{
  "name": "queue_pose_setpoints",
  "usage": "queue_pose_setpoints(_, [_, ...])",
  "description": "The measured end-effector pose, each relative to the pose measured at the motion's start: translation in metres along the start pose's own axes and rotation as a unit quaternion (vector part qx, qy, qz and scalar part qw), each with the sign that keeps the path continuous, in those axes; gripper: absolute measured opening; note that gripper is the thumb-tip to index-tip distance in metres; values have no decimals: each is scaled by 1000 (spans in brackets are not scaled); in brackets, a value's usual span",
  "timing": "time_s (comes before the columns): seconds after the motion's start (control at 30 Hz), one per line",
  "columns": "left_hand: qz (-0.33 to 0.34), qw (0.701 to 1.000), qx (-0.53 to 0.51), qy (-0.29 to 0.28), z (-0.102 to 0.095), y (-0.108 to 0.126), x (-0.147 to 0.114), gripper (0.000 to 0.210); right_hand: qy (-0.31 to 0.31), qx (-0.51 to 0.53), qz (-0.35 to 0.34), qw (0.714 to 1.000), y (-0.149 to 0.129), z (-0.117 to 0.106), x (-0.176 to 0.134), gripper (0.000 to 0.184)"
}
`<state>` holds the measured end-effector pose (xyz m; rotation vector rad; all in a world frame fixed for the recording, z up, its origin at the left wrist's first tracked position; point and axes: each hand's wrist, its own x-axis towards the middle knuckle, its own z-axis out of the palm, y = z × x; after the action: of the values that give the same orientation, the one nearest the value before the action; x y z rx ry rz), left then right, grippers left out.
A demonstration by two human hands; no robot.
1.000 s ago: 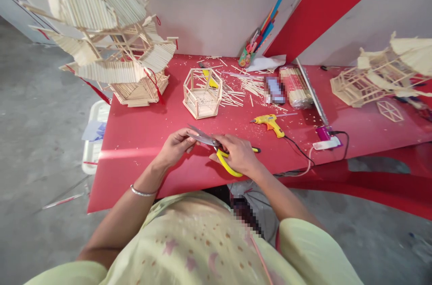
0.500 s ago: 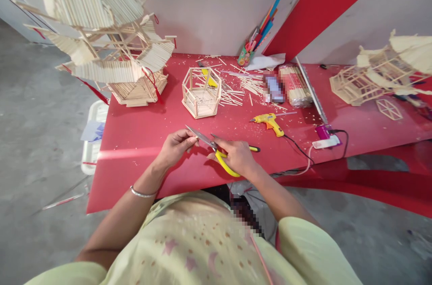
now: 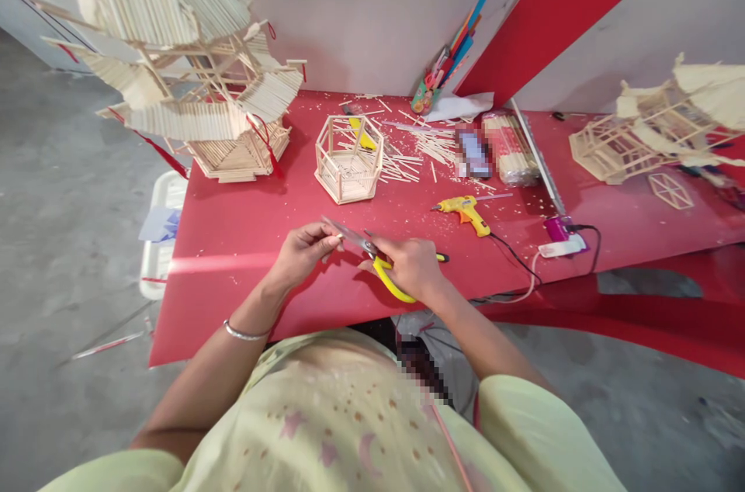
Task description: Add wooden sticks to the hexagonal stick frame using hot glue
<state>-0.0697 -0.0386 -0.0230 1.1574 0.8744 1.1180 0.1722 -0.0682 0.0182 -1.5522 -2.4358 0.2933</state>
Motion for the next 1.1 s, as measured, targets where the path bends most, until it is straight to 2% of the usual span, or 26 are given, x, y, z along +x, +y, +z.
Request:
queue_pose_setpoints(0.13, [-6, 1000, 2, -1, 0, -3, 0, 28, 12, 3, 5, 1000, 2, 0, -1, 57])
queue_pose_setpoints(0.33, [0, 1000, -19, 5, -1, -5, 2, 30, -18, 38, -32, 999, 1, -17, 7, 57])
queue_pose_setpoints(0.47, [1, 1000, -8, -1, -2, -2, 0, 32, -27, 29, -25, 999, 3, -15, 6, 56])
queue_pose_setpoints(0.67, [-14, 1000, -9, 7, 3, -3, 1, 31, -20, -28, 43, 998, 3, -6, 3, 57])
queue_pose_setpoints(0.8, [-1, 995, -39, 93, 4, 0, 4, 26, -46, -58, 120, 990, -12, -2, 21, 54])
queue_pose_setpoints(0.87, [31, 991, -3, 127, 1, 10, 6, 24, -66, -65, 121, 988, -25, 3, 34, 55])
queue_pose_setpoints(1.0, [96, 978, 144, 117, -3, 40, 17, 16, -65, -23, 66, 995, -45, 15, 51, 51])
queue_pose_setpoints(1.1, [85, 969, 210, 95, -2, 57, 30, 10, -2, 58, 58, 997, -49, 15, 55, 40])
